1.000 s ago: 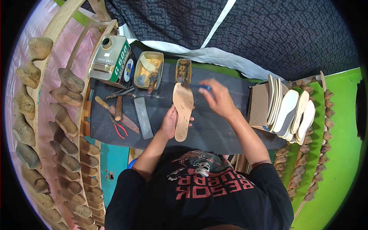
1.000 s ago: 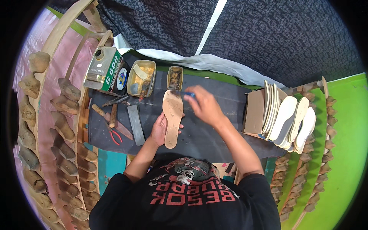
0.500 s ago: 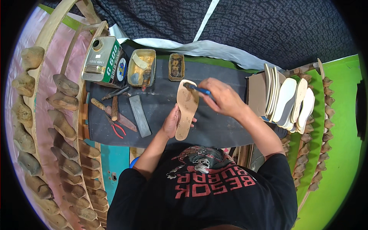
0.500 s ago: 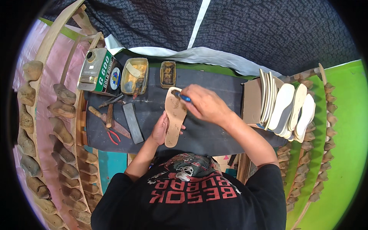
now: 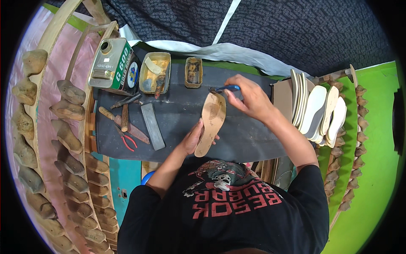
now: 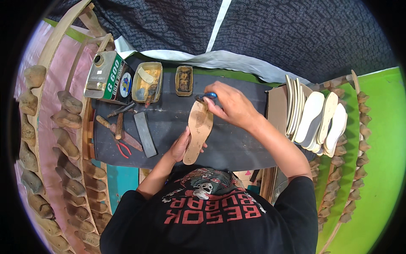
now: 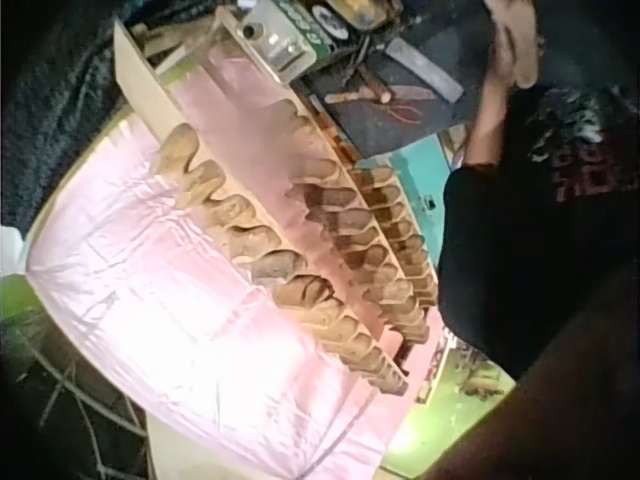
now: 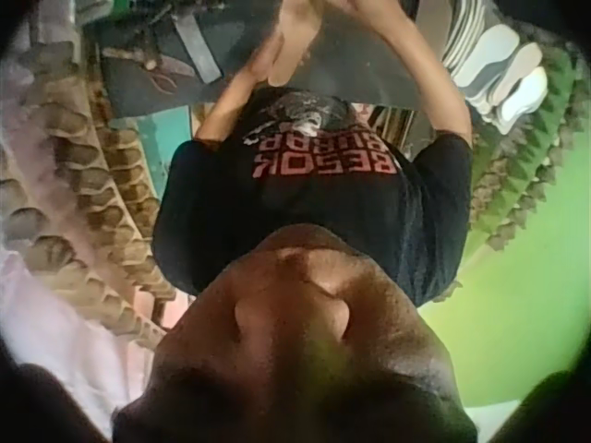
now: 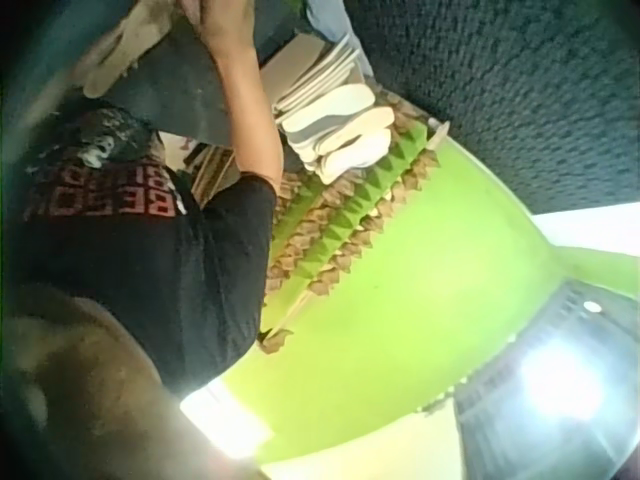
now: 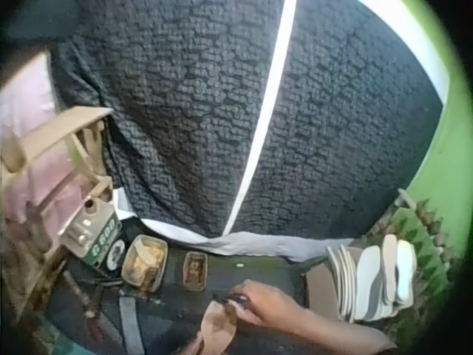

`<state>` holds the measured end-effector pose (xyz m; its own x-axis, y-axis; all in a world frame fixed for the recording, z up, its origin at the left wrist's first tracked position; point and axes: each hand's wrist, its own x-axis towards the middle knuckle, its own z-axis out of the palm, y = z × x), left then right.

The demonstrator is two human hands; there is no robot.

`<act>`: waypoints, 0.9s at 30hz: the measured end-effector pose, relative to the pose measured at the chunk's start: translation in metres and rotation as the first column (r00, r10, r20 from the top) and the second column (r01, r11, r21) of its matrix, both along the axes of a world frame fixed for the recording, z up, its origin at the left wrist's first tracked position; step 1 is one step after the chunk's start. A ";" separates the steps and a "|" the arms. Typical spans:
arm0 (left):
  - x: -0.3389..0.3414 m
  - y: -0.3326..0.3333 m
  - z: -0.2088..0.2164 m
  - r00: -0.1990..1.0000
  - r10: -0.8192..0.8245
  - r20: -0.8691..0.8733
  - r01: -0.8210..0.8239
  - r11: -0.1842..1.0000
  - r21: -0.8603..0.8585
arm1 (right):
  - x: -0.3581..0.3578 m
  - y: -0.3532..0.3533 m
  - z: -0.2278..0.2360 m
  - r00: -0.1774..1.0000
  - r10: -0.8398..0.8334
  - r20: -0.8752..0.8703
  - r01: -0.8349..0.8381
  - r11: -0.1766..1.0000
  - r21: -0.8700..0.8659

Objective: Applying industrial adhesive to shoe insoles or soles using a brush.

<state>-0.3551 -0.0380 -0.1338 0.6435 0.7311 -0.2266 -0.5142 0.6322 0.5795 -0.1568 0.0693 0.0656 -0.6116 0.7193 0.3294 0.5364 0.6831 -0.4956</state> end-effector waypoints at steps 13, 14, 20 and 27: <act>0.009 0.002 -0.001 1.000 0.022 -0.021 -0.020 0.997 0.077 | 0.002 -0.018 -0.004 0.997 -0.002 -0.077 0.007 0.998 0.068; 0.010 0.002 -0.002 1.000 0.013 -0.006 -0.013 0.996 0.083 | -0.002 -0.027 -0.003 0.998 0.033 -0.055 -0.032 0.999 0.025; 0.011 0.004 0.007 0.997 0.075 0.030 -0.077 0.994 0.077 | 0.000 -0.019 -0.008 0.993 -0.056 -0.104 0.062 0.997 0.054; 0.008 0.000 0.002 0.997 0.069 0.018 -0.070 0.993 0.098 | -0.005 -0.027 -0.008 0.996 -0.015 -0.090 0.019 0.999 0.037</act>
